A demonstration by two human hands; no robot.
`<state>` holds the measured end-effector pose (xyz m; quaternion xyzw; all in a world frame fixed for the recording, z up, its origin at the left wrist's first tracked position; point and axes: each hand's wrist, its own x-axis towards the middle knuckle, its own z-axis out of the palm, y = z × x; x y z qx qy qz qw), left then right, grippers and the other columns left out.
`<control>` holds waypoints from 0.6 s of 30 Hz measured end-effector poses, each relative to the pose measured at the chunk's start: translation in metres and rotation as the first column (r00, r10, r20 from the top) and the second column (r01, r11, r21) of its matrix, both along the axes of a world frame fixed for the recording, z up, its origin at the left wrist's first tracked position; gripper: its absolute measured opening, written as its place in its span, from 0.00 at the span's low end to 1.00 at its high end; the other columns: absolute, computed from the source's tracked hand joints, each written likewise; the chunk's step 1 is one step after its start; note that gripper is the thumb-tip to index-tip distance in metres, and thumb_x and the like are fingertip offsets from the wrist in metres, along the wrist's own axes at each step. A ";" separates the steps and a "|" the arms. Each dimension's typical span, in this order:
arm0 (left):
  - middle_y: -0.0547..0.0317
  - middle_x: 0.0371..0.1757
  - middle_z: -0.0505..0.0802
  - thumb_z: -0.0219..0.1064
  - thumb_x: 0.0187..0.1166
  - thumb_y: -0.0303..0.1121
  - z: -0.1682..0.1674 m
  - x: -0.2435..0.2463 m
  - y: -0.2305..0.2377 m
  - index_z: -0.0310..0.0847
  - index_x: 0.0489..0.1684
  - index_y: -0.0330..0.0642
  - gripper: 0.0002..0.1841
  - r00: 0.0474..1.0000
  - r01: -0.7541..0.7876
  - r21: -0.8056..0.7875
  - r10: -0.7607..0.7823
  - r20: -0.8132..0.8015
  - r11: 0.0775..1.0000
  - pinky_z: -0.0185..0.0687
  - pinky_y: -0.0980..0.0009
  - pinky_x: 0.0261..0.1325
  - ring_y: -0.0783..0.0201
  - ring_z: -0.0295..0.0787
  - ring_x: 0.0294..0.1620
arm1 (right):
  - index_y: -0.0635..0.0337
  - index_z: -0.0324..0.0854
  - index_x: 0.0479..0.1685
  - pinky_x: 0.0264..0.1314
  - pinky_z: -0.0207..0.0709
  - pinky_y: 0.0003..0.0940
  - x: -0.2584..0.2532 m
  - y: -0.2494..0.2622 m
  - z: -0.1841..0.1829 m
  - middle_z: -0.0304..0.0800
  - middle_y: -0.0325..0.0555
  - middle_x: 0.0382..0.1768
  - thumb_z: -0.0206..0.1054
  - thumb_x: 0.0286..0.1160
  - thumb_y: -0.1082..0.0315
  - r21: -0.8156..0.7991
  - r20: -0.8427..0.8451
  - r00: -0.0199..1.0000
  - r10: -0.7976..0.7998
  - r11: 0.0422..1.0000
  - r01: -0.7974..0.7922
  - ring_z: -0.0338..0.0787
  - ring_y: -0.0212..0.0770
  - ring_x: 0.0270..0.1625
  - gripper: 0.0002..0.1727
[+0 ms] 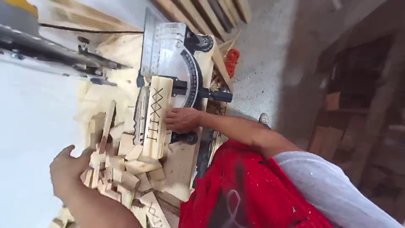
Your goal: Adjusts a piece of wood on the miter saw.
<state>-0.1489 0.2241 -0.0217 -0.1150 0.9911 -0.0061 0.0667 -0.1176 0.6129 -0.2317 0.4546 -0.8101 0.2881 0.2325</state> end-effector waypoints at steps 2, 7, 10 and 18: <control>0.24 0.74 0.80 0.66 0.81 0.57 0.022 0.036 0.045 0.72 0.80 0.32 0.38 0.997 -0.057 -0.033 0.059 0.053 0.998 0.61 0.25 0.79 0.25 0.73 0.78 | 0.54 0.90 0.56 0.75 0.76 0.48 0.005 0.008 0.006 0.89 0.47 0.64 0.65 0.79 0.57 -0.071 0.038 0.996 0.075 0.995 -0.072 0.84 0.51 0.71 0.16; 0.37 0.57 0.93 0.65 0.83 0.57 0.049 0.132 0.167 0.86 0.65 0.42 0.28 0.987 -0.138 -0.016 0.139 0.082 0.990 0.76 0.24 0.62 0.33 0.90 0.58 | 0.53 0.87 0.49 0.66 0.79 0.51 0.070 0.091 -0.004 0.90 0.47 0.57 0.62 0.82 0.59 -0.113 0.132 0.952 0.277 0.958 -0.263 0.87 0.52 0.63 0.12; 0.45 0.40 0.95 0.65 0.85 0.53 0.032 0.176 0.239 0.91 0.51 0.43 0.21 0.979 -0.095 0.066 0.081 0.186 0.993 0.84 0.30 0.48 0.44 0.93 0.40 | 0.55 0.89 0.51 0.69 0.80 0.54 0.103 0.153 -0.054 0.92 0.47 0.53 0.63 0.82 0.56 -0.085 0.559 0.717 0.416 0.889 -0.450 0.89 0.50 0.62 0.15; 0.47 0.50 0.96 0.62 0.88 0.41 -0.255 0.184 0.369 0.89 0.54 0.36 0.17 0.689 -0.205 0.551 -0.281 0.668 0.809 0.86 0.47 0.66 0.53 0.95 0.52 | 0.61 0.84 0.64 0.66 0.79 0.70 0.111 0.402 -0.224 0.92 0.60 0.55 0.63 0.84 0.52 0.369 0.929 -0.008 -0.369 0.929 0.036 0.91 0.61 0.59 0.23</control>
